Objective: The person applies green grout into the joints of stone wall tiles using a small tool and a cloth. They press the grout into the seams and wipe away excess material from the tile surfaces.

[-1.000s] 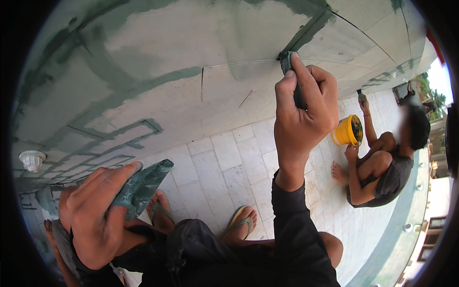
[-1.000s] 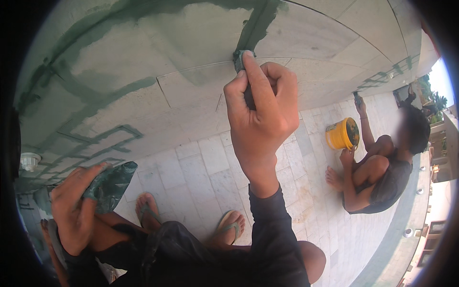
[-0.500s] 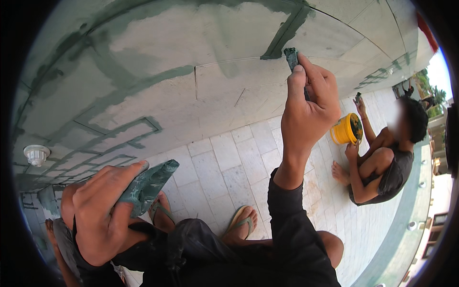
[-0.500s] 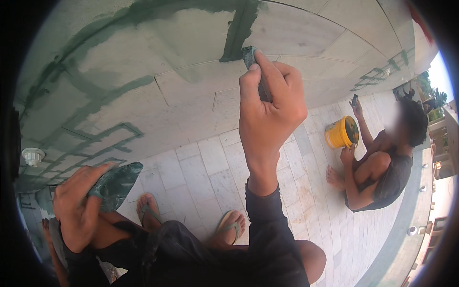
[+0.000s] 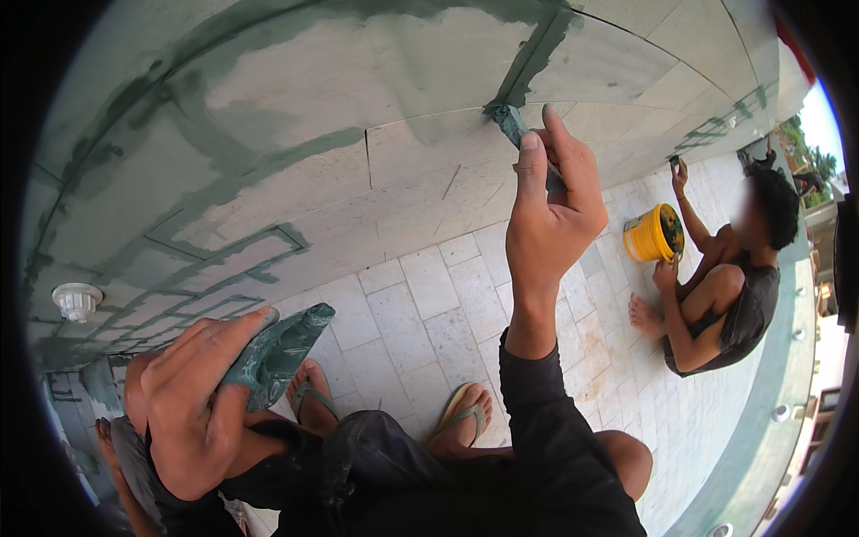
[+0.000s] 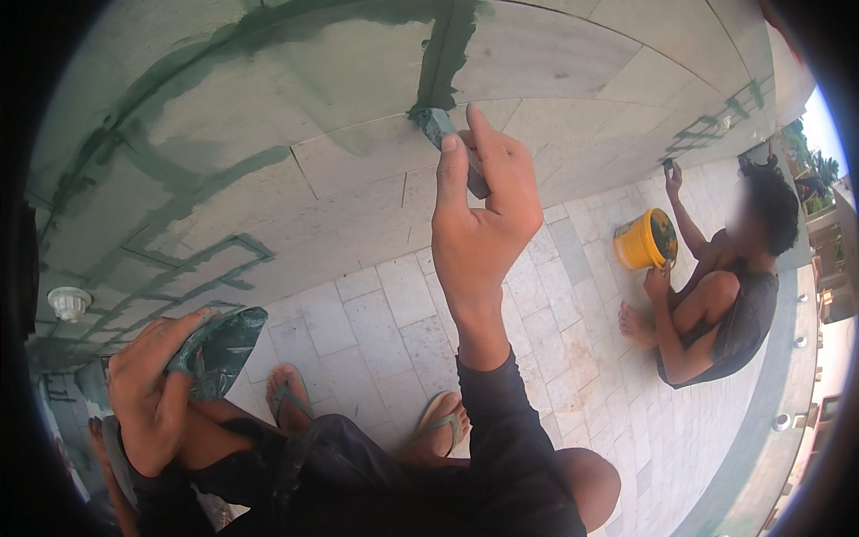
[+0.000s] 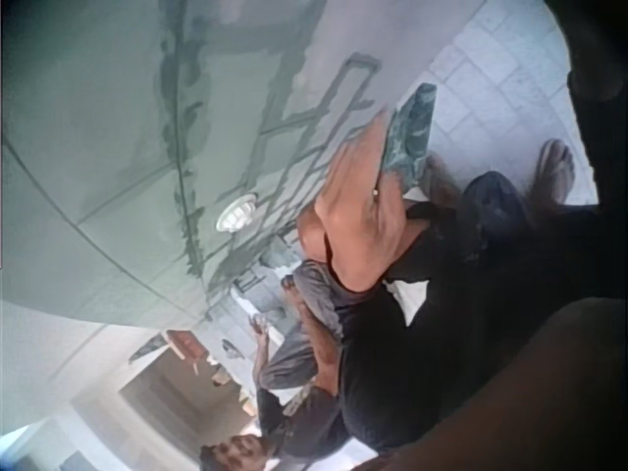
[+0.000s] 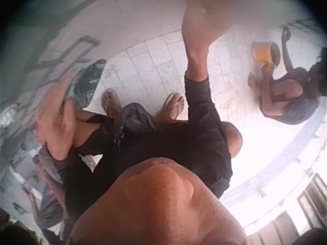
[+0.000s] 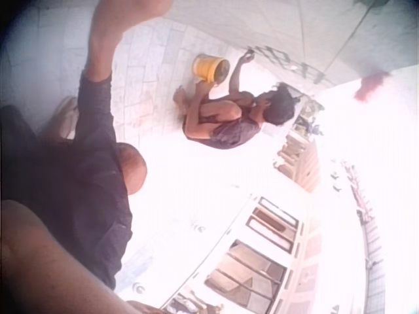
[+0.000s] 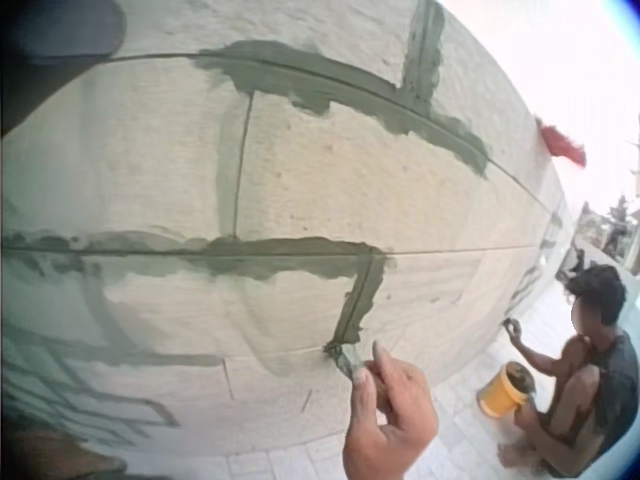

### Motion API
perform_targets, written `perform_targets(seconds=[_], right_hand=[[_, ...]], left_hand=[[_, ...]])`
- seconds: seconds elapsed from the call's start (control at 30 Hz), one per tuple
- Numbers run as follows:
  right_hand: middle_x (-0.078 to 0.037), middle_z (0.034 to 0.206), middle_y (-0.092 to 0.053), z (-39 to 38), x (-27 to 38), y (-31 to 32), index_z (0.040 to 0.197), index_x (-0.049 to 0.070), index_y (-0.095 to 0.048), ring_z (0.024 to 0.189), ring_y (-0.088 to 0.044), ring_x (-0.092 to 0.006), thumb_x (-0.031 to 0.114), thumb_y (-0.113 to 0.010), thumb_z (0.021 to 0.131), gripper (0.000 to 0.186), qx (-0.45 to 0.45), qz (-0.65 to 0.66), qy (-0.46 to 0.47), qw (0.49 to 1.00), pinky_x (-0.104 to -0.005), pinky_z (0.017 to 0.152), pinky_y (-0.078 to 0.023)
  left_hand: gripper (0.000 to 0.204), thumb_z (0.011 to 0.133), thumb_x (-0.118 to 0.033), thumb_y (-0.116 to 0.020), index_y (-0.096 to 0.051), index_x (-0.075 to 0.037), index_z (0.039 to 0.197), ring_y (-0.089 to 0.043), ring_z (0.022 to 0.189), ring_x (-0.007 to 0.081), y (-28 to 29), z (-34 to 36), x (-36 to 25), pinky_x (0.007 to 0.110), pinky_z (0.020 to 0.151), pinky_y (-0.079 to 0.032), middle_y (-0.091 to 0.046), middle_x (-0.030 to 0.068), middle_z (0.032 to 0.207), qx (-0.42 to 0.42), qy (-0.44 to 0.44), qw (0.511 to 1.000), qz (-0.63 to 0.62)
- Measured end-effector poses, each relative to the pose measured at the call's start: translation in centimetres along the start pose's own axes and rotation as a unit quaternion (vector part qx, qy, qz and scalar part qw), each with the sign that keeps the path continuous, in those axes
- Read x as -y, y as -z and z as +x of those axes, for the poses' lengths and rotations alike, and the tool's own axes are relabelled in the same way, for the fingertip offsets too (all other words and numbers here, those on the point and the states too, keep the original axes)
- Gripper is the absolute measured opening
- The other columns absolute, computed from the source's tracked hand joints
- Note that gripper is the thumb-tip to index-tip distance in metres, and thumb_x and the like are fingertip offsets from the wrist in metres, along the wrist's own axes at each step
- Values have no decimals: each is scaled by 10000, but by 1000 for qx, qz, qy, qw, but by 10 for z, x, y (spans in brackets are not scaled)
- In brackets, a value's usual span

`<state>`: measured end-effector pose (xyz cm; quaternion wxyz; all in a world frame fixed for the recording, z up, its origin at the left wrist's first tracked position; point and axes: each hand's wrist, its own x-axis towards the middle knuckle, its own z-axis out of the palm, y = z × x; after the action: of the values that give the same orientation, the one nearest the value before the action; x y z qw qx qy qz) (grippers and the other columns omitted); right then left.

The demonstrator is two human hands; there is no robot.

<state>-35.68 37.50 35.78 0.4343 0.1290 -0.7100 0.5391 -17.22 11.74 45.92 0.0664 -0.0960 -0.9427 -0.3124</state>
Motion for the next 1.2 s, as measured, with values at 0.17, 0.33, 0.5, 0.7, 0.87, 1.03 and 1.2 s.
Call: perform_targets(seconds=[0.17,0.33,0.5,0.7,0.87,1.03,1.2], right_hand=[[-103,1016,-723,-10,-4,2,1182,-15,-775,811,-629,-119,77,-758,980,223,-22,-2,-16,1000,-239,677,-485],[-93,1090,-684,-13,-7,-8,1214,-3,-768,850,-609,-109,58,-772,968,254,-88,73,-38,993,-246,666,-472],[-73,1051,-636,-10,-18,-20,1238,-1,-763,810,-570,-109,2,-808,915,326,-78,-38,91,992,-261,653,-467],[-48,986,-605,-8,-24,-36,1212,0,-777,749,-541,-114,-49,-835,860,360,-82,-83,155,981,-255,597,-442],[-50,918,-601,-13,-24,-28,1159,4,-795,689,-525,-111,-62,-838,834,334,-57,-131,147,979,-252,570,-428],[-42,867,-612,-7,-10,-7,1108,35,-820,650,-523,-100,-42,-829,821,297,-10,-82,94,992,-242,546,-404],[-48,855,-627,24,-2,-4,1054,41,-823,640,-542,-121,9,-825,806,250,-21,-48,133,990,-268,538,-410]], left_hand=[[591,652,88,-506,-690,97,1213,-713,941,416,1,1,1,397,922,-543,-730,263,1034,0,0,1000,4],[599,648,89,-511,-687,97,1220,-717,959,426,5,2,1,407,931,-545,-733,269,1055,23,16,1000,-1],[602,647,91,-507,-683,100,1223,-717,970,434,6,2,1,411,942,-543,-733,274,1075,33,31,999,-20],[574,632,101,-566,-697,114,1190,-718,821,361,4,4,9,371,757,-563,-718,244,926,0,-37,999,36],[586,657,92,-498,-681,109,1214,-709,925,410,7,2,0,390,927,-538,-729,264,1038,28,40,999,5],[559,676,90,-515,-684,110,1209,-697,862,378,-1,1,1,369,867,-540,-721,259,991,-3,14,1000,1],[508,744,95,-528,-687,96,1227,-706,867,325,-1,2,-3,337,857,-540,-729,244,1001,16,20,999,32]])
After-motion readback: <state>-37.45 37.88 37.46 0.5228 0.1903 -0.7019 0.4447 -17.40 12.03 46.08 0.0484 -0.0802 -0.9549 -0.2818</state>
